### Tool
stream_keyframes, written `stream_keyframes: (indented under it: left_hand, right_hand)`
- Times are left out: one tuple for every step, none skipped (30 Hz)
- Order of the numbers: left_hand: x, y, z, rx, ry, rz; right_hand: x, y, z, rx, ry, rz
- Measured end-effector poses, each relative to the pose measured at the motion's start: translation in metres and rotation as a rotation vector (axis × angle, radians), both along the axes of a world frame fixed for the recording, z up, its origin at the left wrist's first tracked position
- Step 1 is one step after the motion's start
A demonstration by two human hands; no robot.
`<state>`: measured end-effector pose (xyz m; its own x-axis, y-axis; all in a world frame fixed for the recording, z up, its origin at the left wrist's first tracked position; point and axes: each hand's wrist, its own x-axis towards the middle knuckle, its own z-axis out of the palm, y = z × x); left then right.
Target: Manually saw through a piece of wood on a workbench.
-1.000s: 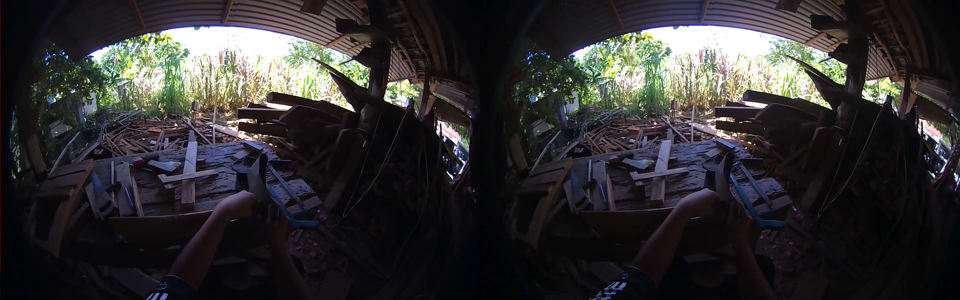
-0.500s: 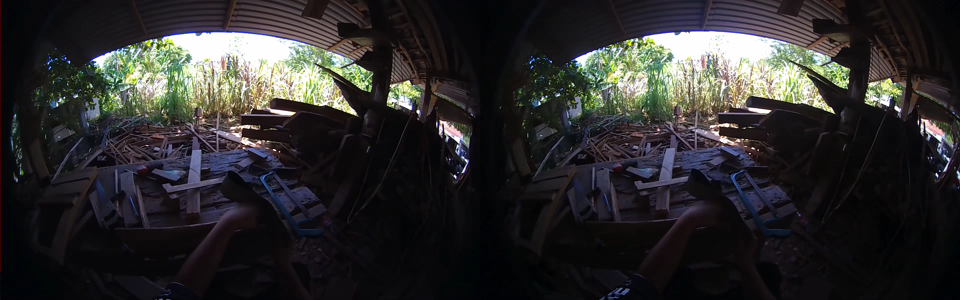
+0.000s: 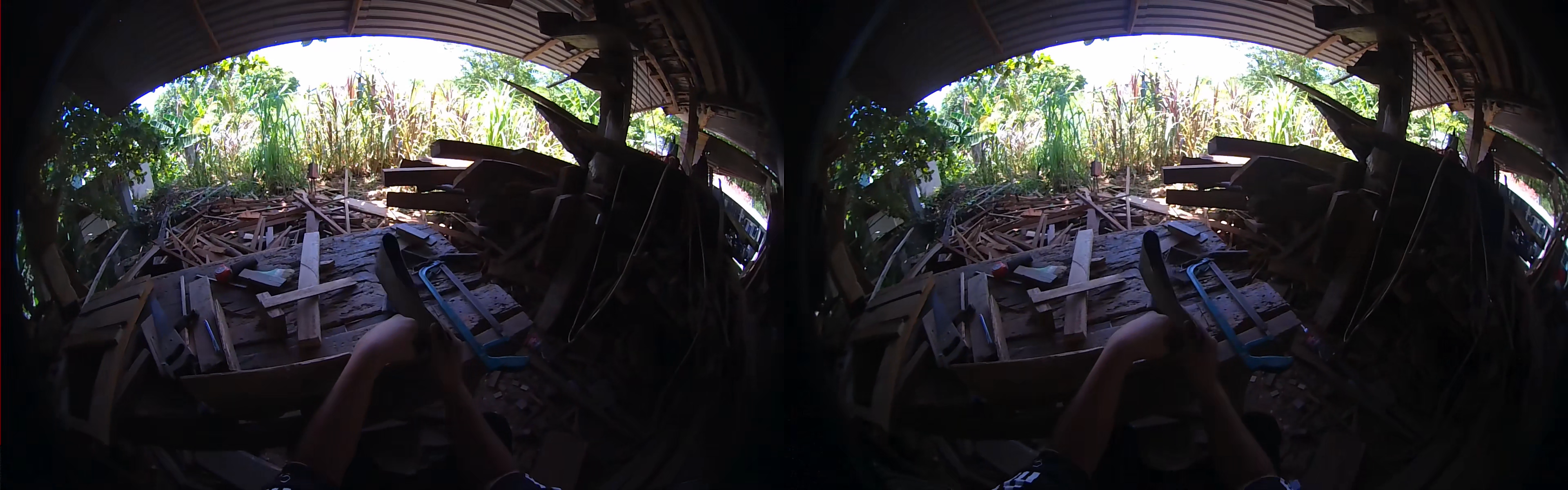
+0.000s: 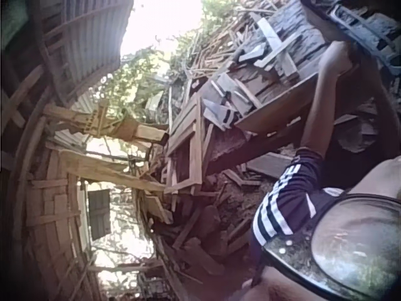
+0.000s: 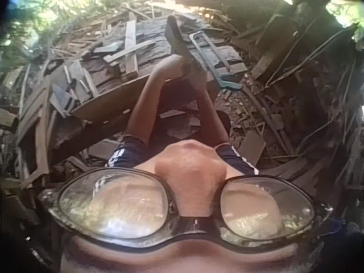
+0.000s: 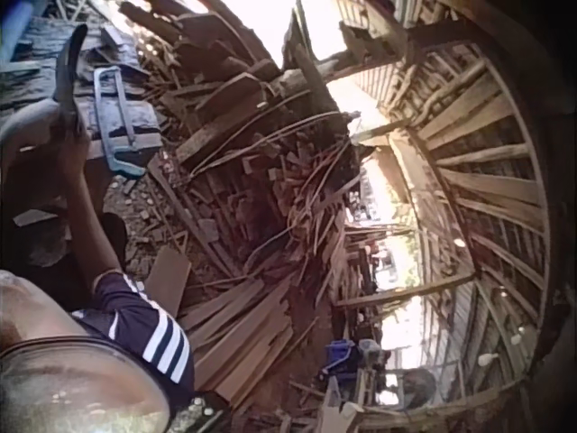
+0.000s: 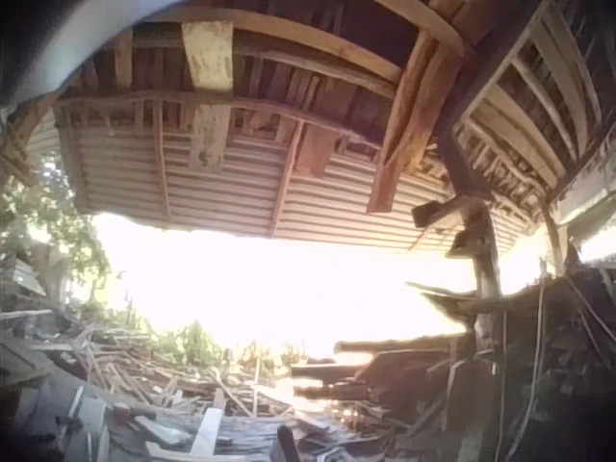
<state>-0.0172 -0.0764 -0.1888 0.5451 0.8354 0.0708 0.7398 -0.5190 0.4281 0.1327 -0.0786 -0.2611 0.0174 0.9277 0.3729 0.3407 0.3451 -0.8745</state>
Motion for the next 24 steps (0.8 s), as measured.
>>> stream_keyframes:
  left_hand:
    - [-0.005,0.003,0.001,0.0,0.017,0.009]
    - [-0.01,0.007,0.0,0.0,0.034,0.018]
    - [-0.017,0.015,-0.016,0.163,-0.04,-0.021]
    - [-0.017,0.02,-0.017,0.173,-0.041,-0.013]
    - [-0.017,0.024,-0.017,0.14,-0.063,0.006]
    - [-0.009,0.025,-0.021,0.093,-0.09,0.019]
    - [-0.001,-0.003,0.019,0.061,0.048,0.072]
    - [0.001,0.008,0.007,-0.031,0.082,0.07]
    - [0.0,-0.002,0.013,-0.04,0.054,0.08]
    - [-0.002,-0.007,0.02,-0.038,0.029,0.085]
    - [-0.015,0.003,0.006,-0.076,0.026,0.107]
    - [-0.015,0.004,-0.001,0.029,-0.014,0.078]
    - [-0.01,0.001,-0.002,0.125,-0.053,0.049]
    - [-0.011,0.002,0.003,0.137,-0.058,0.053]
    - [-0.005,-0.008,0.021,0.09,-0.044,0.05]
    - [0.0,-0.016,0.031,0.026,-0.027,0.046]
    - [0.006,-0.016,0.035,-0.068,0.132,0.126]
    - [0.001,-0.009,0.027,-0.135,0.152,0.127]
    - [-0.005,-0.005,0.023,-0.116,0.087,0.102]
    - [-0.011,-0.005,0.015,-0.097,0.023,0.078]
    - [-0.016,0.004,-0.006,0.013,-0.026,0.027]
    - [-0.017,0.016,-0.022,0.126,-0.074,-0.024]
    - [-0.009,0.003,0.005,0.041,0.068,0.059]
    - [-0.007,0.003,0.008,0.031,0.056,0.065]
  right_hand:
    - [-0.007,-0.013,0.0,0.133,0.181,0.002]
    - [-0.012,-0.032,0.0,0.139,0.191,0.007]
    - [-0.019,-0.053,0.01,0.261,0.329,-0.002]
    - [-0.017,-0.061,0.011,0.376,0.461,-0.02]
    - [-0.018,-0.048,0.009,0.385,0.459,-0.01]
    - [-0.01,-0.031,0.004,0.312,0.372,-0.012]
    - [-0.004,-0.025,-0.002,0.225,0.288,-0.028]
    - [0.004,-0.02,-0.007,0.21,0.284,-0.043]
    - [0.007,-0.01,-0.003,0.056,0.155,-0.014]
    - [0.006,-0.002,0.003,-0.088,0.03,0.011]
    - [-0.004,-0.028,0.013,0.01,0.216,0.042]
    - [-0.006,-0.035,0.004,0.033,0.214,0.048]
    - [-0.004,-0.044,-0.011,0.183,0.303,0.011]
    - [-0.003,-0.044,-0.021,0.329,0.391,-0.025]
    - [0.002,-0.031,-0.018,0.323,0.379,-0.03]
    - [0.003,-0.013,-0.009,0.129,0.255,-0.039]
    - [0.007,-0.008,-0.008,-0.067,0.13,-0.047]
    - [0.007,-0.015,-0.006,-0.081,0.124,-0.04]
    - [0.001,-0.016,0.002,-0.084,0.131,0.009]
    - [-0.005,-0.018,0.009,-0.088,0.138,0.059]
    - [-0.008,-0.03,-0.008,0.119,0.281,0.002]
    - [-0.013,-0.037,-0.013,0.134,0.28,0.019]
    - [-0.013,-0.045,-0.018,0.251,0.407,0.01]
    - [-0.008,-0.056,-0.023,0.351,0.522,0.003]
